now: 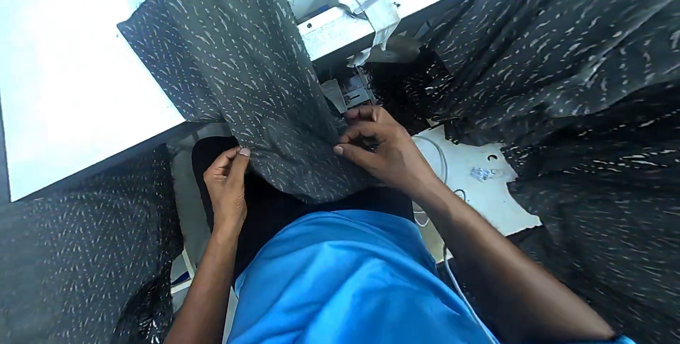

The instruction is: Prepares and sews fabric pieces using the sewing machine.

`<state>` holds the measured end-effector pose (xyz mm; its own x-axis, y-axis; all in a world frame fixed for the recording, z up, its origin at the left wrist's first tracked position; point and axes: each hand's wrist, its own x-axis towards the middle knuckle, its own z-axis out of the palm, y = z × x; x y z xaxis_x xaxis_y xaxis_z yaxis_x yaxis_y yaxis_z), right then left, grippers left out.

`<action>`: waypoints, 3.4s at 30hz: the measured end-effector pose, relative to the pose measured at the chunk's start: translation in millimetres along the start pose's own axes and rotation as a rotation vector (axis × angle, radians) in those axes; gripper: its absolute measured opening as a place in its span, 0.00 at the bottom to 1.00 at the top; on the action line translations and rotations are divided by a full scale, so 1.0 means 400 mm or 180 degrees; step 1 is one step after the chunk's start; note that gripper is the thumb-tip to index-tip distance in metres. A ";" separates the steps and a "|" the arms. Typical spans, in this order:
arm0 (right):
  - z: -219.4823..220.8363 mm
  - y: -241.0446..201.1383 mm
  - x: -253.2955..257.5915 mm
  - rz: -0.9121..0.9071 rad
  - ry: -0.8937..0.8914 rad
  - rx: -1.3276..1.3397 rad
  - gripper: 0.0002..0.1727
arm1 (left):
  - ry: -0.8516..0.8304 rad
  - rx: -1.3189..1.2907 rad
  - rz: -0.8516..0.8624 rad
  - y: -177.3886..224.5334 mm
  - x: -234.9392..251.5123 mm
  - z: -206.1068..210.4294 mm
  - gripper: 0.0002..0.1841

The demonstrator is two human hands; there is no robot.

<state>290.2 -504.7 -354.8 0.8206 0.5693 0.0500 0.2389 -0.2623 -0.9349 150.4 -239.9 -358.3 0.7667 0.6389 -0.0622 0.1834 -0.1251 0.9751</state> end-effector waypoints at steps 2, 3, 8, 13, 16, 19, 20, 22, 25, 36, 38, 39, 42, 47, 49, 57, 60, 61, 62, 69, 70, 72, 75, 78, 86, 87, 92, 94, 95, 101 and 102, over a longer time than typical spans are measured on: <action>-0.002 -0.009 0.012 -0.0067 -0.0073 0.0448 0.07 | 0.0047 -0.0020 0.0051 0.001 0.002 -0.007 0.07; -0.004 -0.024 0.009 -0.0168 -0.0042 0.0584 0.06 | 0.0047 0.0022 0.0108 0.000 0.002 -0.013 0.07; -0.005 -0.021 -0.015 -0.0427 0.0817 -0.0380 0.06 | 0.0075 0.0274 0.0201 0.001 0.001 -0.013 0.05; 0.002 -0.060 -0.029 -0.0860 0.0884 -0.0989 0.03 | 0.0077 0.0340 0.0241 0.004 0.012 -0.007 0.04; 0.004 -0.024 -0.012 -0.0451 0.0495 -0.0791 0.03 | 0.0167 0.0273 0.0247 0.013 0.032 -0.017 0.04; -0.009 -0.012 0.010 0.0047 0.0277 -0.0209 0.06 | 0.0197 0.0342 0.0288 0.016 0.039 -0.035 0.04; -0.007 -0.001 0.024 0.0122 0.0258 -0.0137 0.07 | 0.0205 0.0398 0.0297 0.014 0.038 -0.040 0.04; -0.002 0.037 0.067 0.0323 0.0148 -0.0052 0.09 | 0.0224 0.0455 0.0304 0.010 0.041 -0.042 0.04; 0.006 0.087 0.136 0.0744 -0.0164 0.0540 0.07 | 0.0250 0.0542 0.0298 0.009 0.053 -0.039 0.04; -0.022 0.010 -0.016 0.0223 0.0371 0.0363 0.03 | 0.0217 0.0840 0.0442 0.014 0.063 -0.084 0.03; -0.023 -0.012 -0.047 0.0155 0.0426 0.0463 0.03 | 0.0197 0.0785 0.0419 0.023 0.058 -0.078 0.04; -0.021 -0.021 -0.060 0.0161 0.0452 0.0516 0.04 | 0.0184 0.0752 0.0398 0.030 0.054 -0.075 0.04; -0.011 -0.038 -0.091 0.0218 0.0526 0.0752 0.05 | 0.0178 0.0639 0.0319 0.046 0.046 -0.066 0.04; 0.008 -0.070 -0.113 0.0285 0.0708 0.0981 0.05 | 0.0159 0.0652 0.0239 0.059 0.031 -0.067 0.04; 0.008 -0.081 -0.121 0.0238 0.0792 0.0974 0.06 | 0.0145 0.0671 0.0220 0.062 0.028 -0.066 0.04; 0.004 -0.104 -0.130 -0.0018 0.1038 0.0617 0.06 | 0.0116 0.0656 0.0134 0.062 0.025 -0.047 0.03; 0.003 -0.105 -0.132 -0.0064 0.1102 0.0521 0.05 | 0.0087 0.0628 0.0190 0.064 0.026 -0.043 0.04; 0.003 -0.103 -0.132 -0.0111 0.1138 0.0489 0.06 | 0.0063 0.0642 0.0204 0.064 0.026 -0.043 0.04; 0.003 -0.099 -0.132 -0.0168 0.1176 0.0445 0.05 | 0.0037 0.0671 0.0215 0.064 0.026 -0.042 0.03; -0.001 -0.096 -0.131 -0.0249 0.1401 0.0393 0.06 | -0.0056 0.0656 0.0066 0.045 0.026 -0.027 0.03; 0.000 -0.098 -0.131 -0.0225 0.1408 0.0384 0.06 | -0.0042 0.0574 -0.0001 0.041 0.031 -0.023 0.04; 0.001 -0.098 -0.130 -0.0185 0.1419 0.0318 0.05 | 0.0049 0.0289 -0.0205 0.040 0.044 -0.015 0.09; 0.001 -0.096 -0.129 -0.0103 0.1399 0.0245 0.06 | 0.0243 -0.0199 -0.0568 0.054 0.069 -0.017 0.17; 0.006 -0.093 -0.125 -0.0038 0.1408 0.0257 0.06 | 0.0507 -0.0628 -0.0712 0.069 0.097 -0.017 0.21; 0.021 -0.082 -0.097 0.0211 0.1218 0.0304 0.15 | 0.0719 -0.1365 -0.1240 0.097 0.142 0.010 0.18; 0.021 -0.079 -0.091 0.0251 0.1125 0.0238 0.17 | 0.0705 -0.1328 -0.1237 0.095 0.148 0.005 0.18; 0.000 -0.095 -0.069 0.0686 0.0400 0.0283 0.26 | 0.0671 -0.0762 -0.0831 0.120 0.142 -0.061 0.08; -0.013 -0.117 -0.064 0.0764 0.0170 0.0495 0.26 | 0.0736 -0.0432 -0.0358 0.173 0.148 -0.140 0.06; -0.014 -0.124 -0.062 0.0770 0.0107 0.0578 0.25 | 0.0842 -0.0365 -0.0148 0.202 0.167 -0.186 0.05; 0.027 -0.106 -0.052 0.0920 0.0048 0.0671 0.24 | 0.1195 -0.0345 0.0061 0.308 0.308 -0.320 0.07; 0.032 -0.109 -0.053 0.0907 0.0005 0.0715 0.23 | 0.1222 -0.0309 0.0191 0.321 0.328 -0.335 0.07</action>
<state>255.7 -495.5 -319.5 0.8387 0.4968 -0.2233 -0.1193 -0.2323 -0.9653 192.1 -70.6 -212.7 0.4854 0.8721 0.0615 0.0722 -0.1101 0.9913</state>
